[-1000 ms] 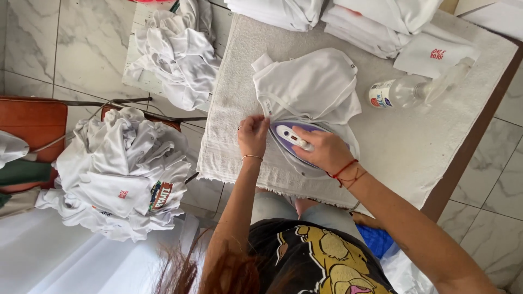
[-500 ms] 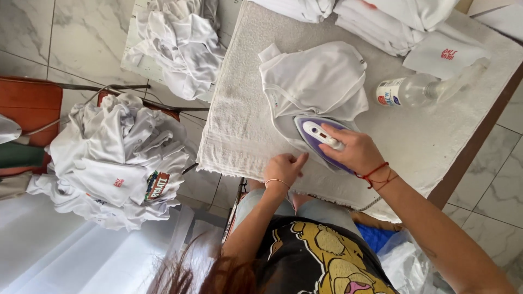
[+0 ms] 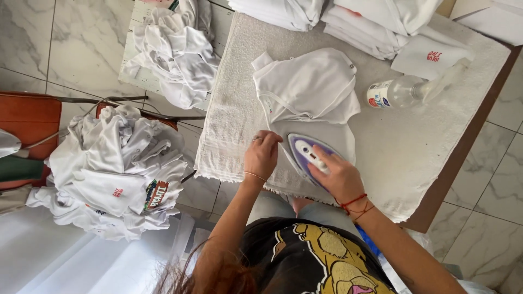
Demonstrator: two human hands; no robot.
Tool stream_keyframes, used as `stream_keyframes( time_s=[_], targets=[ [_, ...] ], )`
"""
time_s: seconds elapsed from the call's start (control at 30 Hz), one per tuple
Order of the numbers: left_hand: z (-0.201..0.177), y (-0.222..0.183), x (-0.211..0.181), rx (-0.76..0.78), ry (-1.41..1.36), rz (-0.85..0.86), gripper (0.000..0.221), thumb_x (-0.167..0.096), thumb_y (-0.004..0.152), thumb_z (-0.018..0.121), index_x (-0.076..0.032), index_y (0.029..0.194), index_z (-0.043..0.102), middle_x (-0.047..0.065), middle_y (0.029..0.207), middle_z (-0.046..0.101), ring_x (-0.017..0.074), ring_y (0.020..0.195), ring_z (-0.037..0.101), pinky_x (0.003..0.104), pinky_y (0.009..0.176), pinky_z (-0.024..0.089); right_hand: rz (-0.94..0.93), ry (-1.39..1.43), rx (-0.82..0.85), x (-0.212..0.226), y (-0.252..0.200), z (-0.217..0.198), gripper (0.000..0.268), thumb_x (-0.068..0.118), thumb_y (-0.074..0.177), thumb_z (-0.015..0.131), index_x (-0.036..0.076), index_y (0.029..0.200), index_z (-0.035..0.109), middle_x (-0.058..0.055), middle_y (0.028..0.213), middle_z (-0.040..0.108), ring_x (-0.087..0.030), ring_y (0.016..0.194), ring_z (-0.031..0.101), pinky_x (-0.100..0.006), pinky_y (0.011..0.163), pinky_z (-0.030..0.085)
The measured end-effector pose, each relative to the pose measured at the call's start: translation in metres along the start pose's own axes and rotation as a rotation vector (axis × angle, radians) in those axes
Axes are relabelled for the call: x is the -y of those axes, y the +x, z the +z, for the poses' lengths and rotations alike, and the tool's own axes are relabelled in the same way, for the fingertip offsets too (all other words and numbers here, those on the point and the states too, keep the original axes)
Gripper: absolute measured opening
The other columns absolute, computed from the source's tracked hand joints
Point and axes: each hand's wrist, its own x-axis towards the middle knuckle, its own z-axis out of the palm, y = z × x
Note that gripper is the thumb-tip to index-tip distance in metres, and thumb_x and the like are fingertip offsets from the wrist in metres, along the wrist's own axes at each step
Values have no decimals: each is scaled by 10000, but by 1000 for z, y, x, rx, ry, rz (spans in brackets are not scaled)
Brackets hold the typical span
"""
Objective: The person is ironing and folding white baby onesies on a table covered with a towel.
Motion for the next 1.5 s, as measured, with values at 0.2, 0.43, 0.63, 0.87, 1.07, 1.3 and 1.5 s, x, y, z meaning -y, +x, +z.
stream_keyframes(
  time_s=[0.2,0.43,0.63,0.87,1.07,1.3,1.5],
  targets=[
    [21,-23,12,166,242,247,206,-105,772,470,-237,901,561,-22,866,567,198,746,585,314,596,495,255,115,-100,-5,-1,-22,447,267,721,680,160,1145,589,-117,867,632,-263,790,609,-355,657,500],
    [1,-36,10,275,229,441,188,-117,741,469,-259,755,592,-8,750,521,208,667,546,315,603,460,220,239,91,12,-1,-25,454,278,651,705,266,1092,601,-90,837,653,-267,802,614,-377,674,514],
    [-17,-47,27,83,52,222,153,-110,666,550,-254,667,603,-27,719,507,189,643,543,283,587,464,78,75,-47,27,24,21,444,334,684,665,244,1112,587,-84,707,627,-262,662,620,-376,562,513],
    [-29,-19,47,-220,335,21,127,-253,690,601,-198,718,490,3,682,470,215,608,528,334,549,424,42,66,-44,26,14,5,447,319,670,648,231,1104,582,-111,652,611,-304,618,613,-411,515,500],
    [-35,-10,66,-228,702,135,233,-325,757,551,-154,637,447,35,662,441,225,646,498,336,592,382,25,4,-3,19,4,7,434,336,669,644,290,1096,582,-49,635,583,-244,605,610,-344,518,498],
    [-36,-16,69,-251,704,129,234,-330,759,529,-156,633,438,48,654,436,237,634,498,332,599,385,-31,50,-92,36,41,18,440,334,669,658,243,1094,590,-69,620,567,-260,587,602,-368,486,484],
    [-31,-13,66,-233,701,113,228,-319,748,534,-152,628,434,47,644,425,240,623,490,332,590,374,-47,48,97,4,3,-4,446,323,657,650,321,1098,581,-39,602,579,-239,585,610,-324,507,495]
  ],
)
